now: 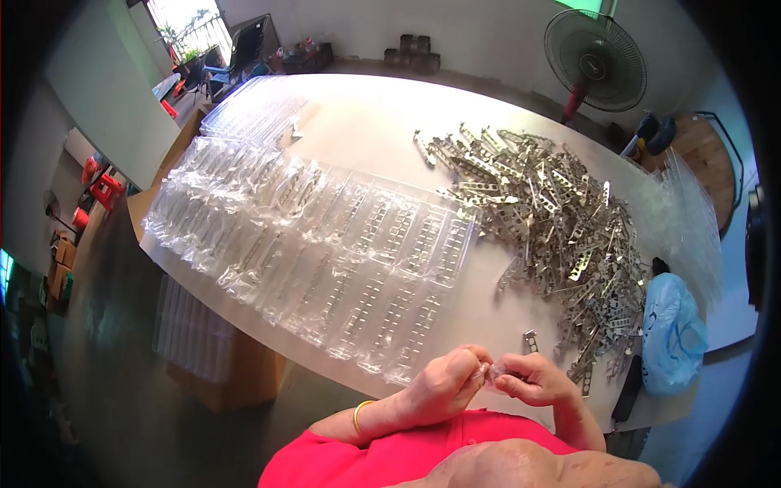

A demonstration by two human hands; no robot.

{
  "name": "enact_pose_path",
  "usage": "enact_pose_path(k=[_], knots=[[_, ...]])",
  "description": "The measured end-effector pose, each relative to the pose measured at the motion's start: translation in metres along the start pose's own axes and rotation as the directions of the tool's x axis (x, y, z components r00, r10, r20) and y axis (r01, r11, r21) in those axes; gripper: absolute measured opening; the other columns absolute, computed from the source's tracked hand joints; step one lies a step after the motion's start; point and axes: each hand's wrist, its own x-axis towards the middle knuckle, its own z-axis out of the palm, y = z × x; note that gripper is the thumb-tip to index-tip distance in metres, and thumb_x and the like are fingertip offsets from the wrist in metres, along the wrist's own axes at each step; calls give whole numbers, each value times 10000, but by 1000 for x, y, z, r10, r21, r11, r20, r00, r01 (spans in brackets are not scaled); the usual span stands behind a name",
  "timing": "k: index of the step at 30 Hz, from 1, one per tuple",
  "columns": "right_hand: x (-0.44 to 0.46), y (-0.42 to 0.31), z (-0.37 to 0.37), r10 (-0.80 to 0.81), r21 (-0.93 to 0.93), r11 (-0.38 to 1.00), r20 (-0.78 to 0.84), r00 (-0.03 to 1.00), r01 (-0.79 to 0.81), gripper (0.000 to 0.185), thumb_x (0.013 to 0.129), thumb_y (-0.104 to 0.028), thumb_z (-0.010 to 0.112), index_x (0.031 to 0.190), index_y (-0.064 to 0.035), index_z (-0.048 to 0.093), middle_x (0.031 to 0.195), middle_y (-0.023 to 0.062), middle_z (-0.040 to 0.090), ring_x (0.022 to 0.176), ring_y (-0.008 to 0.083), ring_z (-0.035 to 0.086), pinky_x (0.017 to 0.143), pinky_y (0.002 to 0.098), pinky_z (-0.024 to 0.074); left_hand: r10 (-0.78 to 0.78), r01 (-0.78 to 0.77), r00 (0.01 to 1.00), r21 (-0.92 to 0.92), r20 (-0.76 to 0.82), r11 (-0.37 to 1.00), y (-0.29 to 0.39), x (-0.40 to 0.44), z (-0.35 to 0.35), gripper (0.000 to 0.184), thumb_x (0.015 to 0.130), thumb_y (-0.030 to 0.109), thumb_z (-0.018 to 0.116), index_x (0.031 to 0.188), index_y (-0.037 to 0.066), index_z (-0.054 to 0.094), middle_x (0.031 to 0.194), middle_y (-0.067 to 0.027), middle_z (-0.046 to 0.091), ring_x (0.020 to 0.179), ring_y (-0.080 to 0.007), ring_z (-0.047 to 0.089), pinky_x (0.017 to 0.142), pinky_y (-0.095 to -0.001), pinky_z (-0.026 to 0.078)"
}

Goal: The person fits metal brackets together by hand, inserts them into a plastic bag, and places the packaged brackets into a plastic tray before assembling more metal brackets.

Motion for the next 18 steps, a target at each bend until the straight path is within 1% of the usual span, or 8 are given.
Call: enact_pose_path(k=[2,3,4,5,8,15,17,18], knots=[[-2,6,-4,-47,-51,998,-4,999,46,228,989,-232,625,892,-29,587,644,66,564,565,146,509,539,319,415,-97,97,995,-3,-30,995,2,-3,7,178,916,-46,639,946,-5,468,997,-183,665,711,-181,671,599,-286,548],[-2,9,-5,-102,-77,992,-23,995,100,232,991,-235,624,888,-32,584,647,76,561,562,160,511,540,322,417,-92,92,996,7,-20,996,4,-1,7,178,916,-46,639,946,-5,468,997,-183,665,711,-181,671,599,-286,548],[-4,11,-5,-157,-101,983,-42,987,152,236,993,-239,623,884,-35,581,651,87,559,559,173,512,542,326,419,-160,160,987,-6,17,987,8,1,8,185,907,-34,660,961,-6,485,1019,-176,654,742,-173,663,625,-282,545],[-7,13,-7,-168,-94,982,-49,985,163,236,993,-239,623,884,-35,581,651,87,559,559,173,512,542,326,419,-227,229,972,-15,54,973,13,3,8,196,899,-21,681,975,-6,501,1042,-170,643,773,-164,655,651,-277,543],[-15,19,-14,-157,-106,983,-48,986,151,254,995,-249,622,870,-34,570,648,98,536,549,196,483,542,329,416,-275,274,955,26,106,961,28,15,9,231,875,3,723,999,-4,528,1102,-160,611,853,-163,644,720,-292,543],[-28,32,-19,-122,-3,993,-46,992,122,266,1003,-256,610,866,-32,567,656,65,525,595,152,470,569,318,417,-268,266,936,42,229,963,22,18,21,235,850,26,759,956,16,550,1134,-148,596,863,-186,631,748,-300,534],[-33,37,-20,-125,19,992,-53,991,126,266,1005,-256,609,868,-31,570,662,56,530,602,146,471,574,315,417,-254,268,937,-28,240,963,23,23,25,216,858,-18,727,902,6,517,1107,-126,575,811,-168,593,666,-306,504],[-35,40,-22,-133,18,991,-45,990,133,249,1013,-251,594,895,-31,598,681,36,564,614,115,483,569,294,418,-254,269,935,-27,246,963,23,25,26,216,858,-18,727,902,6,517,1107,-126,575,811,-168,593,666,-306,504]])
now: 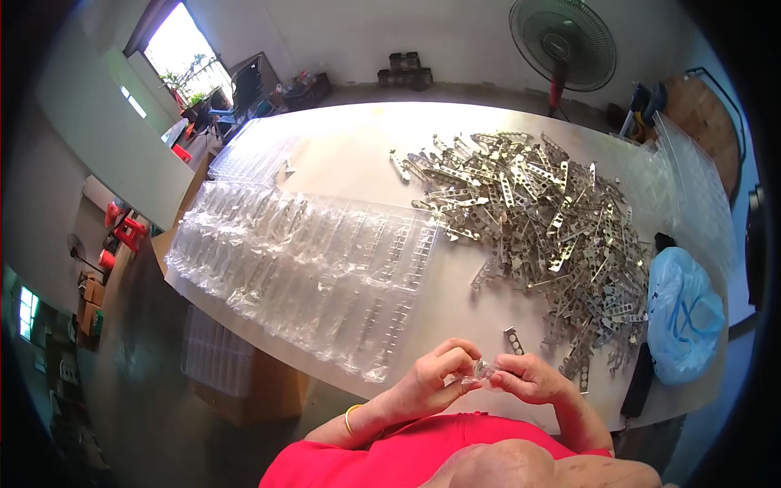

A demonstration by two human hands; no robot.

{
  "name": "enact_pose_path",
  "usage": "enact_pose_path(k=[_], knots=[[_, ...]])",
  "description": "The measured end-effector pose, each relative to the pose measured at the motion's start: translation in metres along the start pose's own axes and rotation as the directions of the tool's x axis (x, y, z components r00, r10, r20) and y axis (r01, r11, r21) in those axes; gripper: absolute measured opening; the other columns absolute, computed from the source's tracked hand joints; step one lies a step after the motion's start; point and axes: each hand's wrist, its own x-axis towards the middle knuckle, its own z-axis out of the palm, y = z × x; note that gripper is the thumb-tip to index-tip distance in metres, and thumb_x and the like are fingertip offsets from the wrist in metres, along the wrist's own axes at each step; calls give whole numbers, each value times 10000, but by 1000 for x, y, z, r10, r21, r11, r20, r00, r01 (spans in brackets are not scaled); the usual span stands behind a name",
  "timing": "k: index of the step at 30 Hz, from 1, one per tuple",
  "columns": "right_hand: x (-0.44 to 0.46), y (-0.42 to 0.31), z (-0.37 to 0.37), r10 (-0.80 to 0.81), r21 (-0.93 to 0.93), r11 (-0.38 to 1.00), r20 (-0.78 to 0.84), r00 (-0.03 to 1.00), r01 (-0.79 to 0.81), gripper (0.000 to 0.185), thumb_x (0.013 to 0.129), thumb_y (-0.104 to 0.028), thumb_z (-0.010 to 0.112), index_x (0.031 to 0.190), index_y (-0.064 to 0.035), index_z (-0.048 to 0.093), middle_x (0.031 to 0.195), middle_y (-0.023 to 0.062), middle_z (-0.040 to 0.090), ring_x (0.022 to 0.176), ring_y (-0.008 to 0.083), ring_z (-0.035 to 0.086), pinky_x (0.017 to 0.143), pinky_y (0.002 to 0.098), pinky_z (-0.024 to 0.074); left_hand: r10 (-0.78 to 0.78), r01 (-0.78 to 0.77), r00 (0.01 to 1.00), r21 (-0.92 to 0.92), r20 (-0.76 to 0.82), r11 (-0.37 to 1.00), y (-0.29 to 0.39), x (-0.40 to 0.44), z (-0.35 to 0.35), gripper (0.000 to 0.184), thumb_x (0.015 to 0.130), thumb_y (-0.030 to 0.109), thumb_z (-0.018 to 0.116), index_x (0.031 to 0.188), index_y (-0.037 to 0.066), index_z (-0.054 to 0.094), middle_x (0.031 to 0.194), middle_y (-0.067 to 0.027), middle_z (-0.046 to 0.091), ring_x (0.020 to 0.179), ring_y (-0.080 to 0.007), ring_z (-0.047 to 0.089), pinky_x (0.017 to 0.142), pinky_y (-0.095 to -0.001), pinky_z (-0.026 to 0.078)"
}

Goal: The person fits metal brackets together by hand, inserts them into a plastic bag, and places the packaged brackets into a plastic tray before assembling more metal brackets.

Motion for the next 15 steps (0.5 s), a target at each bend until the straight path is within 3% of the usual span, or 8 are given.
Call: enact_pose_path(k=[1,4,8,11,15], knots=[[-1,2,-2,-9,-1,1000,9,1000,9,241,1021,-246,578,922,-32,626,700,17,598,626,83,496,565,273,419,13,-13,1000,18,9,1000,0,2,1,215,862,-12,727,901,9,516,1102,-127,579,801,-168,591,659,-308,499],[-2,-5,-1,4,46,999,-29,1000,-3,257,1008,-245,600,879,-23,586,660,42,535,599,125,462,562,305,409,5,-7,1000,67,23,998,-3,4,3,223,856,13,745,905,16,527,1086,-132,602,819,-184,607,674,-314,506],[-2,10,-2,31,59,998,5,1000,-31,260,1001,-252,610,881,-22,591,644,40,534,598,110,470,547,300,400,-14,8,999,121,48,993,-5,5,4,234,847,26,760,910,20,534,1067,-143,626,831,-218,629,684,-321,519],[-2,15,-2,29,68,997,14,999,-30,239,995,-254,622,912,-30,630,690,5,586,630,77,480,557,270,405,18,-21,999,128,31,992,-7,6,3,237,843,22,759,911,22,531,1057,-150,629,819,-234,631,676,-325,519],[1,7,-1,0,53,999,14,1000,-1,228,969,-230,659,888,-23,607,658,39,552,598,99,468,536,290,394,32,-35,999,122,27,992,-12,5,2,251,834,27,766,917,28,529,1045,-149,632,819,-240,630,677,-330,517]])
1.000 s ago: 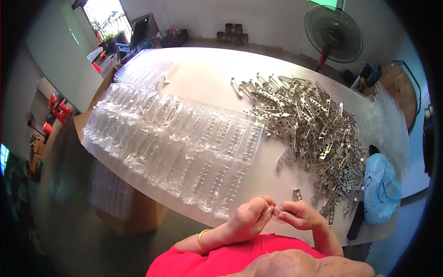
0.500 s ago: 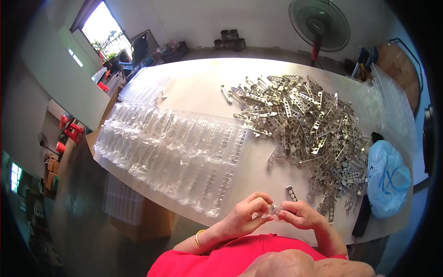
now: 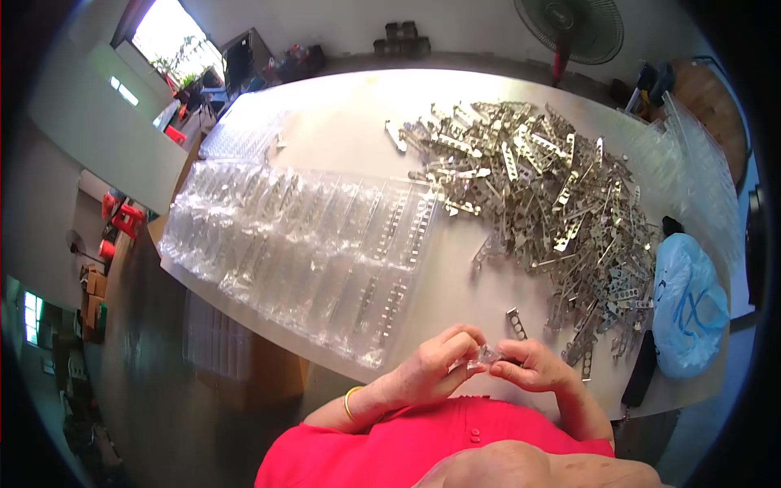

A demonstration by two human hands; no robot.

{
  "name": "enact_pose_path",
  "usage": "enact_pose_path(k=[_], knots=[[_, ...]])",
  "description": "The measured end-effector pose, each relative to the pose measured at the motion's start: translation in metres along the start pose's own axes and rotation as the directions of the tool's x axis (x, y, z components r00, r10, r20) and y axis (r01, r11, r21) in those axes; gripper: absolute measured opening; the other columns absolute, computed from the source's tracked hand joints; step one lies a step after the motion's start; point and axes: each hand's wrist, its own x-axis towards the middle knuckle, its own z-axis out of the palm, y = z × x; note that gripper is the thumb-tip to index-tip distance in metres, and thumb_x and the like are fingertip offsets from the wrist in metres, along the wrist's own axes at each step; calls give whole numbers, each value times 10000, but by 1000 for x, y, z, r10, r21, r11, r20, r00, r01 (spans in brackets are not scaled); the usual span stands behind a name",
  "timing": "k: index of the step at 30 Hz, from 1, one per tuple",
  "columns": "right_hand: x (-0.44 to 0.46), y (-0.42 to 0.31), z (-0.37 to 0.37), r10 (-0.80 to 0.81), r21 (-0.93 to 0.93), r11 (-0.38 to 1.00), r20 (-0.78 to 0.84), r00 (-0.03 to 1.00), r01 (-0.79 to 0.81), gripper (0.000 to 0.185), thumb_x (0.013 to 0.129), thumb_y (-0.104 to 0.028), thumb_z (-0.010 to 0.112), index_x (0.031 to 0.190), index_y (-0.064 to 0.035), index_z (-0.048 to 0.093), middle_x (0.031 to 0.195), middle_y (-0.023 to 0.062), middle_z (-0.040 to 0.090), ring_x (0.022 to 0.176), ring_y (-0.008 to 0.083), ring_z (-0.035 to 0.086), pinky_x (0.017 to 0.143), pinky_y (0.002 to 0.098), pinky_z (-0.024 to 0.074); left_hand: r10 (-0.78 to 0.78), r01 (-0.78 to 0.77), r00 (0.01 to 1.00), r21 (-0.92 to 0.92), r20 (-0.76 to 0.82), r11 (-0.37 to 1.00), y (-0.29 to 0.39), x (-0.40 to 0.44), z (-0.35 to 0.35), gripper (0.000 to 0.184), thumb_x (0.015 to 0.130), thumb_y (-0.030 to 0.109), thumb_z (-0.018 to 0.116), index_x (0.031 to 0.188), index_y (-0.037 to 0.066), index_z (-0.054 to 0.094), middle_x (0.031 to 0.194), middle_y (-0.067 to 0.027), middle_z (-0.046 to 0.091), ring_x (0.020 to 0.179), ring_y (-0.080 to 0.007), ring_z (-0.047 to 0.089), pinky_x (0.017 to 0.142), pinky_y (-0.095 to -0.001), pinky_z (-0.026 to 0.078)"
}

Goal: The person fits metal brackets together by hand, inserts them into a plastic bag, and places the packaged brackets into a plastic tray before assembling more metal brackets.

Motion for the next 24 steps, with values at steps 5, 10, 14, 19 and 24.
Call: enact_pose_path(k=[5,10,14,19,24], knots=[[1,1,2,44,-80,996,4,999,-44,253,938,-224,698,832,-27,578,608,71,516,546,131,460,512,316,380,-67,68,998,-72,15,995,1,-3,-7,242,850,30,748,902,20,512,1030,-149,638,803,-243,627,677,-337,506],[5,-2,7,62,-106,992,-5,998,-62,260,929,-232,702,818,-34,575,600,97,504,523,178,450,505,330,374,-42,40,999,-83,-17,996,-3,-7,-6,188,900,-8,674,878,8,488,985,-161,654,729,-219,623,630,-330,500],[9,-12,9,62,-144,988,0,998,-61,264,931,-241,696,820,-34,576,600,113,494,512,212,444,504,339,376,-67,64,997,-80,-33,995,-2,-10,-6,180,929,-10,642,853,5,480,976,-157,663,703,-200,639,602,-314,503],[6,-7,10,75,-162,984,12,997,-72,270,932,-252,697,825,-36,575,594,120,490,505,238,441,502,348,378,-49,46,998,-62,-42,997,0,-11,-6,166,920,-27,639,851,-3,491,933,-144,659,722,-199,663,601,-312,506],[5,-9,15,33,-239,971,6,999,-31,288,937,-289,690,827,-48,577,602,135,523,505,299,488,499,373,391,-71,71,997,17,-4,997,3,-11,-6,155,875,-32,676,877,-1,525,884,-138,645,680,-234,657,585,-309,509]])
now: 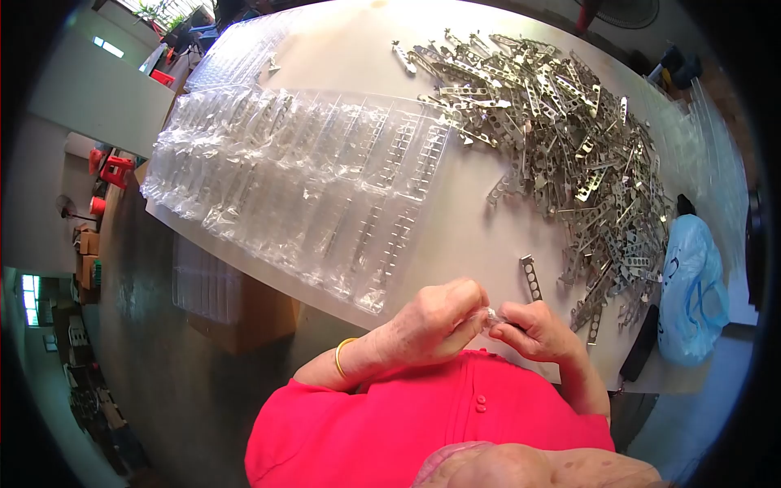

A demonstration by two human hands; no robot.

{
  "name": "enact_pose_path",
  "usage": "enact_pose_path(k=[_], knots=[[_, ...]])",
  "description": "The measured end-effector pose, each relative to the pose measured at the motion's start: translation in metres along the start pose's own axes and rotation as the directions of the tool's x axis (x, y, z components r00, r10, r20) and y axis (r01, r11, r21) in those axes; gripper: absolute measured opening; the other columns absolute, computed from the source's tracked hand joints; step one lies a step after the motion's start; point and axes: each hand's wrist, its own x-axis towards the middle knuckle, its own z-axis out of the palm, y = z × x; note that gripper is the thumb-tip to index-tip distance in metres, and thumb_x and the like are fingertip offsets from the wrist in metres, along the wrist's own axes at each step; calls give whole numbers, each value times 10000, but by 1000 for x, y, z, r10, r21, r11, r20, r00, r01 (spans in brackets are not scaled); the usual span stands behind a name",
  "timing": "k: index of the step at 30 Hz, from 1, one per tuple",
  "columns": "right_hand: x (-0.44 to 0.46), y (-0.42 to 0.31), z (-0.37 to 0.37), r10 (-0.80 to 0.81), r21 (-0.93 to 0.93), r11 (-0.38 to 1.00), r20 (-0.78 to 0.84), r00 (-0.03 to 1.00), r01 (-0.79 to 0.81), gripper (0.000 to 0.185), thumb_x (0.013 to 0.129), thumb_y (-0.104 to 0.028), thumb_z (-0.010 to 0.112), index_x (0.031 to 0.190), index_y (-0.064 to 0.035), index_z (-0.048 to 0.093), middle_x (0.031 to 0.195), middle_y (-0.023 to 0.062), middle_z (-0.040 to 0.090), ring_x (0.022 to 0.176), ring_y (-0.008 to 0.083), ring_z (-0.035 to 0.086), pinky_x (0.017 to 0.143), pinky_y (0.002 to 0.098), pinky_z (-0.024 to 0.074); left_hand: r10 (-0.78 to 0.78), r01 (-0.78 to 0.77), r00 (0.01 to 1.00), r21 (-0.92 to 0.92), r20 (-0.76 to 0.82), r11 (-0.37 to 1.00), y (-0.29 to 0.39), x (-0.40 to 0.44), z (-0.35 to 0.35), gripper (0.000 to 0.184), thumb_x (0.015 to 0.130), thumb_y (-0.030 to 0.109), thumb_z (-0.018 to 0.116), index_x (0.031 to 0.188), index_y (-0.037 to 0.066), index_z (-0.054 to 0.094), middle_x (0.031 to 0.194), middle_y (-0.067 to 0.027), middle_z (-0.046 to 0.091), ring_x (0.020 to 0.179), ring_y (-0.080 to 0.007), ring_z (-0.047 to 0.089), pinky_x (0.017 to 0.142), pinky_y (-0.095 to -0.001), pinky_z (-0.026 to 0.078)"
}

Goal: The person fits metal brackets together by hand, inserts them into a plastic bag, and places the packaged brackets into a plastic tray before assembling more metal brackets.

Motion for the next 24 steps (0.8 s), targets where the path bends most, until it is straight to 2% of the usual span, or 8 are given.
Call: enact_pose_path(k=[3,5,6,8,13,18,22,24], knots=[[0,0,3,-22,-138,990,-33,999,17,231,916,-254,698,857,-63,584,635,128,568,541,318,552,504,387,421,67,-63,997,131,-27,989,3,6,4,205,813,-19,727,904,11,546,887,-133,645,709,-268,644,622,-339,518],[4,-3,8,-92,-226,971,-77,993,72,194,887,-209,712,848,-61,592,662,130,584,572,331,573,513,383,440,316,-263,941,327,-121,908,7,16,9,212,803,19,731,922,24,556,898,-131,651,786,-282,641,700,-383,518],[4,-4,10,-165,-312,942,-111,980,123,164,857,-163,726,840,-59,601,688,132,601,604,343,593,522,380,459,318,-265,940,326,-121,908,6,15,9,212,803,19,731,922,24,556,898,-131,651,786,-282,641,700,-383,518],[5,-1,12,-191,-339,929,-102,976,146,152,852,-163,721,876,-81,595,699,112,610,605,327,603,515,381,463,229,-261,965,377,129,888,5,8,9,187,832,69,702,926,26,547,850,-121,631,829,-281,629,766,-411,504],[12,-12,14,-268,-400,892,-96,959,210,131,857,-157,708,885,-103,592,691,85,609,594,303,606,502,378,457,107,-161,981,371,163,915,4,1,8,119,877,86,626,923,28,533,773,-115,587,768,-292,607,761,-397,499],[12,-17,12,-293,-518,833,-119,949,193,218,830,-192,752,761,-87,574,654,83,582,572,284,593,493,378,440,38,-100,983,349,181,932,5,-6,3,78,872,55,583,912,32,519,777,-134,599,770,-313,615,759,-401,495],[14,-27,6,-327,-491,839,-115,938,232,240,809,-212,779,756,-80,586,649,76,569,571,272,589,495,374,438,-1,-92,974,399,227,912,5,-10,-3,67,840,20,574,891,30,531,780,-140,606,772,-323,618,750,-408,497],[14,-31,2,-342,-415,877,-183,922,243,204,784,-149,804,833,-67,624,684,74,591,578,265,589,510,359,454,-7,-90,976,432,219,897,6,-11,-8,67,829,13,575,883,30,538,772,-139,603,766,-326,616,743,-409,499]])
